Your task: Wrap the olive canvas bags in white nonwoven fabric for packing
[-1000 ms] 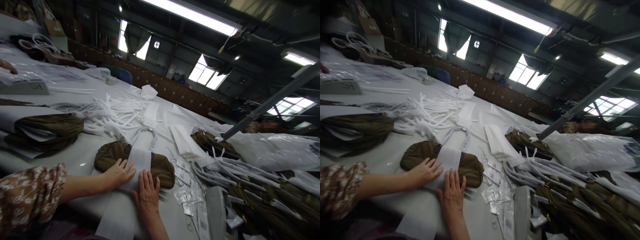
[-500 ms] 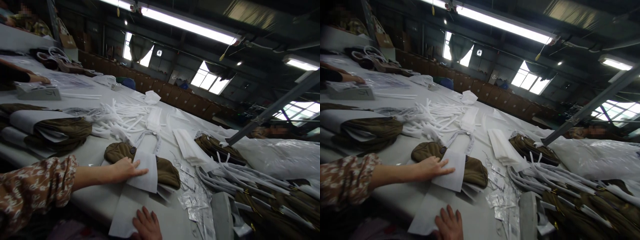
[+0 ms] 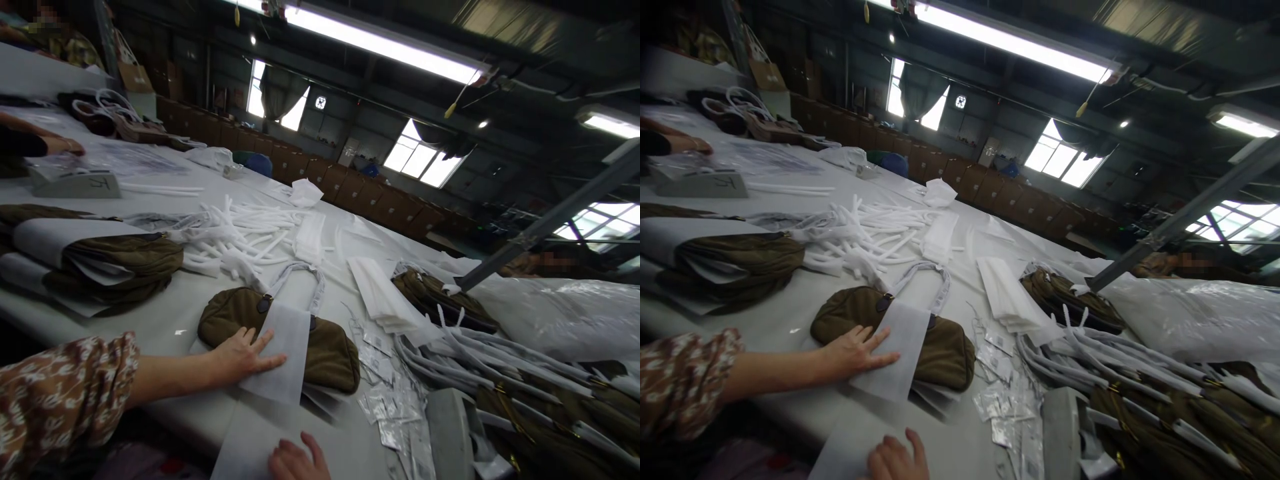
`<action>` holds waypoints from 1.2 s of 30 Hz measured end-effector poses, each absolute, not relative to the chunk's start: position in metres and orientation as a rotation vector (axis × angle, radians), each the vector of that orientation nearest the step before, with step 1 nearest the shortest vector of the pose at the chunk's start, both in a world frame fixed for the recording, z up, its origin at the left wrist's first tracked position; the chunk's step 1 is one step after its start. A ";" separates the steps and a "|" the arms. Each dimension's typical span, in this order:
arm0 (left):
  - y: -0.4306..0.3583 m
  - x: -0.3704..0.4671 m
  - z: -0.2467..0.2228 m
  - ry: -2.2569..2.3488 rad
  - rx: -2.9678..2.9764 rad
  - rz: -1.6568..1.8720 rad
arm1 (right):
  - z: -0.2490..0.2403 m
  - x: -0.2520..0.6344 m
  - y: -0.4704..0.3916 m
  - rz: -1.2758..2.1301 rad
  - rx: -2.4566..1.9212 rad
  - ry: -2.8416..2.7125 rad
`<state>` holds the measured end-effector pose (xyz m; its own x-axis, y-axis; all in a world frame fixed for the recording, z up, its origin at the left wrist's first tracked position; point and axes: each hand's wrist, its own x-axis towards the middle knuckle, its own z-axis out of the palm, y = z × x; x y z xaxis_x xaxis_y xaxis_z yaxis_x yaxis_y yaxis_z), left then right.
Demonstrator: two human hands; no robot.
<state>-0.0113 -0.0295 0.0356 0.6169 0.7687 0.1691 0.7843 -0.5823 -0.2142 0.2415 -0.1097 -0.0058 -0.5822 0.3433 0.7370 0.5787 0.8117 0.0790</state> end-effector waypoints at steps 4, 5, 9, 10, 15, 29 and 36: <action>-0.030 -0.010 0.039 -1.270 -2.579 -0.087 | 0.062 0.229 -0.061 -0.453 -0.975 -2.381; -0.030 -0.010 0.041 -1.264 -2.590 -0.095 | 0.067 0.223 -0.050 -0.484 -1.008 -2.415; -0.023 -0.017 0.048 -1.199 -2.705 -0.099 | 0.044 0.209 -0.024 -0.557 -0.977 -2.555; -0.022 -0.018 0.049 -1.196 -2.735 -0.086 | 0.036 0.210 -0.021 -0.565 -0.964 -2.570; -0.020 -0.026 0.055 -1.277 -2.824 -0.012 | 0.018 0.217 -0.015 -0.570 -0.918 -2.579; -0.017 0.014 0.034 -1.275 -2.778 -0.280 | 0.002 0.214 -0.015 -0.613 -0.885 -2.491; -0.029 0.009 0.016 -1.160 -2.562 -0.381 | 0.023 0.216 -0.026 -0.484 -0.960 -2.448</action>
